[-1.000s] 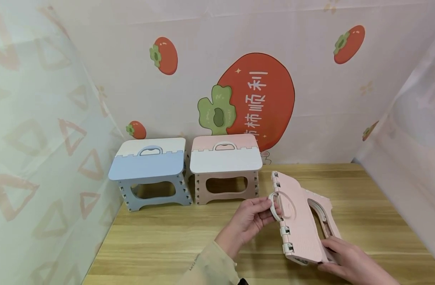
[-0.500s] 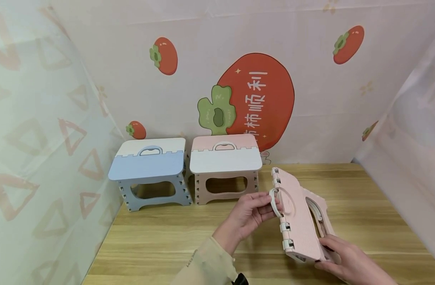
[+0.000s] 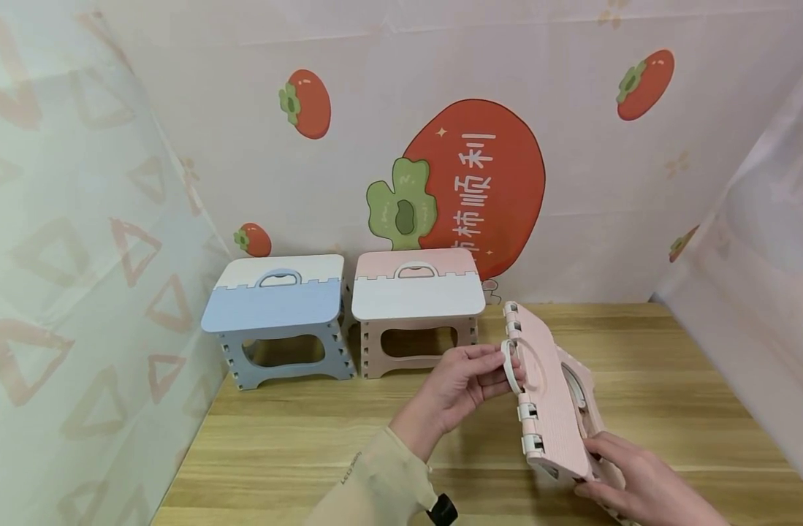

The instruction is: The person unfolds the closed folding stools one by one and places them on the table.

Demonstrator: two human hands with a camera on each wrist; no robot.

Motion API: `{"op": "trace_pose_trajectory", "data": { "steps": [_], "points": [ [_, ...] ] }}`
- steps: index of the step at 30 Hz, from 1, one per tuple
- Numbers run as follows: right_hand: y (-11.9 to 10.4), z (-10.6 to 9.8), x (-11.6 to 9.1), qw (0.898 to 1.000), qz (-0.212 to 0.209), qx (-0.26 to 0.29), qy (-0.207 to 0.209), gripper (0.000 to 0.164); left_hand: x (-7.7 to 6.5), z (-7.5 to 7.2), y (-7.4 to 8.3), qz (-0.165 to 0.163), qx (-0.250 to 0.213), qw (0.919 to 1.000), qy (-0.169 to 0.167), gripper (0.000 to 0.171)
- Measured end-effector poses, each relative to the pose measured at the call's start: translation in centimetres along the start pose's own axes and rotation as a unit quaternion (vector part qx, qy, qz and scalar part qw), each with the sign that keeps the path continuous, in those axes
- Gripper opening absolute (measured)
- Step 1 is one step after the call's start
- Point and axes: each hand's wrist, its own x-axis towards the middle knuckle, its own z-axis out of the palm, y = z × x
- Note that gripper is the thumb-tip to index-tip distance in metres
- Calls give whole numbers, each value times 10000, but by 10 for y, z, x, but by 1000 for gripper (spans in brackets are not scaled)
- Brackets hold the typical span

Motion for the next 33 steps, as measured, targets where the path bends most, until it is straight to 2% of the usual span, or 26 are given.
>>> {"op": "trace_pose_trajectory", "data": {
  "steps": [5, 12, 27, 33],
  "points": [
    [0, -1, 1, 9998, -59, 118, -131, 48, 1, 3, 6, -3, 62, 10000, 10, 31],
    [0, 3, 5, 9992, -273, 292, 4, 51, 2, 7, 12, 13, 219, 9998, 35, 29],
    [0, 4, 11, 9976, -253, 629, -107, 49, 4, 12, 20, 50, 259, 9996, 22, 30],
    [1, 5, 14, 9972, -340, 662, -23, 48, 7, 15, 22, 37, 297, 9995, 47, 33]
  ]
}}
